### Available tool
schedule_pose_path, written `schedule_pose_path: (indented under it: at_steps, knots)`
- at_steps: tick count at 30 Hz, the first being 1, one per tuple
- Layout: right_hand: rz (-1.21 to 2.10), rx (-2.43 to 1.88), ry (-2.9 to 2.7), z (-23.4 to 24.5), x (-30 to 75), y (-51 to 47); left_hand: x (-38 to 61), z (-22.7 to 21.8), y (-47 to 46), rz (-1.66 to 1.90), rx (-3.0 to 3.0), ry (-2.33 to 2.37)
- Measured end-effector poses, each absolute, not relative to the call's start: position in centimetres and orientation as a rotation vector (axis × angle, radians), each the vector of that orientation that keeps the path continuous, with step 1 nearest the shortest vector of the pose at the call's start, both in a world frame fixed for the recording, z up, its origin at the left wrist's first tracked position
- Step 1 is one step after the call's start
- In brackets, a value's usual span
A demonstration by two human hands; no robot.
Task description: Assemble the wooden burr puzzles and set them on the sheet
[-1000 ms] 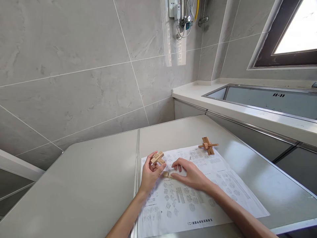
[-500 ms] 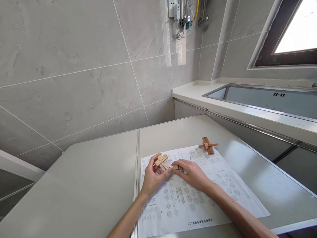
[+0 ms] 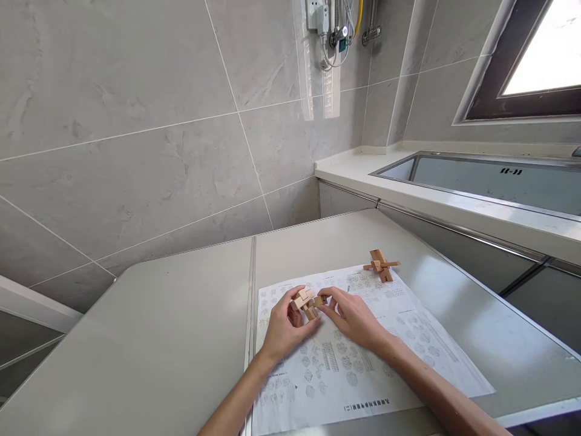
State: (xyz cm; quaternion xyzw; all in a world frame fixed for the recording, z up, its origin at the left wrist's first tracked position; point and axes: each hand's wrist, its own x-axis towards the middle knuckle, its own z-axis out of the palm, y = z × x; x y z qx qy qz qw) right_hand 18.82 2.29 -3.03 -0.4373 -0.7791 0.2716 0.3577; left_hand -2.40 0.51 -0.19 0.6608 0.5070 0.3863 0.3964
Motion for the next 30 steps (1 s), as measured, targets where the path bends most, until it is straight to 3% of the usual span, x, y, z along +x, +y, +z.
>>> schedule_pose_path:
  at_steps: [19, 30]
  knots:
    - [0.844, -0.936, -1.946, -2.6, 18.7, 1.8, -2.7, -1.2, 0.7, 0.900, 1.894, 1.233]
    - [1.123, -1.056, -1.747, -2.5, 18.7, 2.6, -2.9, -0.5, 0.8, 0.928, 1.545, 1.158]
